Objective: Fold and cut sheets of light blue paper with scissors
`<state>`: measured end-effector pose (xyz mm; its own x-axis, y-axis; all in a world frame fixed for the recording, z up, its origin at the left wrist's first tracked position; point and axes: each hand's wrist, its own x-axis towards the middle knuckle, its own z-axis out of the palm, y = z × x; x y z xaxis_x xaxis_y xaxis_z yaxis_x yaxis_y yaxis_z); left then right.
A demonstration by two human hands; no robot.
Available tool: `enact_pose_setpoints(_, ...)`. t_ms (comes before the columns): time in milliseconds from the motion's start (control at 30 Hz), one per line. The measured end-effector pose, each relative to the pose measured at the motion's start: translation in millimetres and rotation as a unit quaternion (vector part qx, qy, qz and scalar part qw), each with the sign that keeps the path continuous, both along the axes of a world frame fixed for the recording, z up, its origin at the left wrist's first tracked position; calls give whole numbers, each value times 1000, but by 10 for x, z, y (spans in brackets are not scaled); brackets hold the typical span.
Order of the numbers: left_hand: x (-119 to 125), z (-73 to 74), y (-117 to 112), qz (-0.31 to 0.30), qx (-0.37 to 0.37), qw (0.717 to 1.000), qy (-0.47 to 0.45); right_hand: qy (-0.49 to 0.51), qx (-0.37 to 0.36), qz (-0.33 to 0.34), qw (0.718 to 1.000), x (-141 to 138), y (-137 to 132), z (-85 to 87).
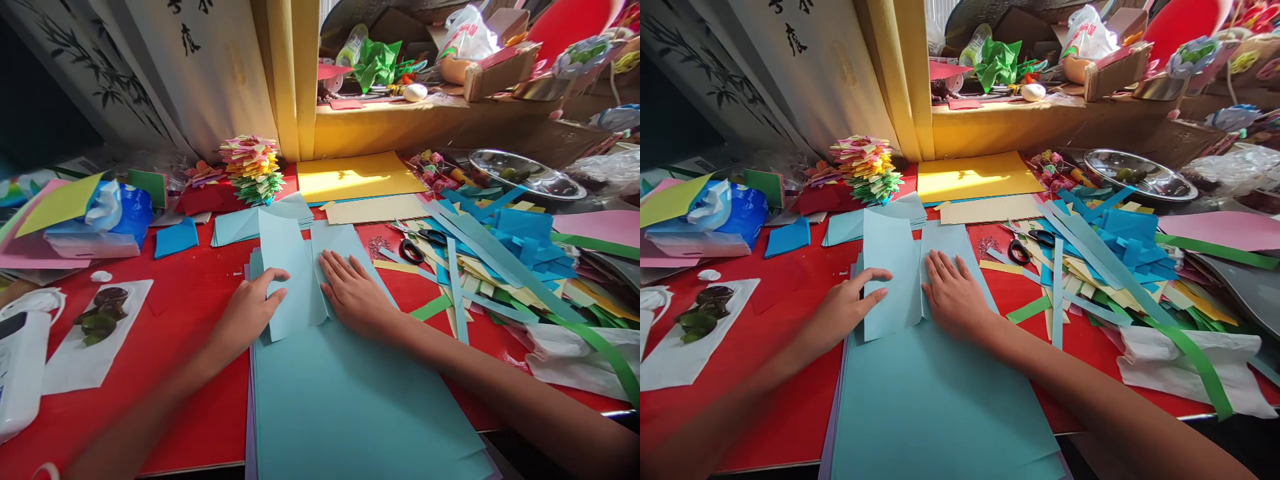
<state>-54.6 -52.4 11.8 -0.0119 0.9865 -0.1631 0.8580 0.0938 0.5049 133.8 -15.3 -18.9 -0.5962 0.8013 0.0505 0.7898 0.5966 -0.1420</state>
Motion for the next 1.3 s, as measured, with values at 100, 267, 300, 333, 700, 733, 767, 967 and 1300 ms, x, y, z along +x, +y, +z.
enact_pose_setpoints(100, -35, -15, 16, -15, -32, 999, -9, -3, 17, -2, 1000, -6, -11, -27)
enact_pose_setpoints(267, -27, -28, 14, -7, -39, 999, -8, -2, 32, -1, 999, -3, -4, -32)
enact_pose_setpoints(300, -17, -23, 10, -1, -44, 999, -7, -2, 32, -1, 999, -4, -5, -31)
enact_pose_setpoints(333, -7, -16, 5, 6, -48, 999, -5, -2, 32, -1, 999, -5, -8, -30)
enact_pose_setpoints(700, 55, -4, -44, 39, -67, 997, -5, 0, 35, -2, 999, -8, -6, -31)
enact_pose_setpoints(733, 53, -5, -44, 38, -64, 997, -2, 0, 36, -2, 999, -9, -7, -31)
enact_pose_setpoints(767, 50, -5, -44, 36, -63, 997, 0, 0, 36, -2, 999, -9, -8, -31)
enact_pose_setpoints(967, 43, 14, -69, 25, -55, 998, -10, 3, 33, -3, 999, -11, -15, -24)
enact_pose_setpoints(1300, 30, 10, -142, 40, -33, 999, 8, 2, 27, -5, 1000, -11, -13, -31)
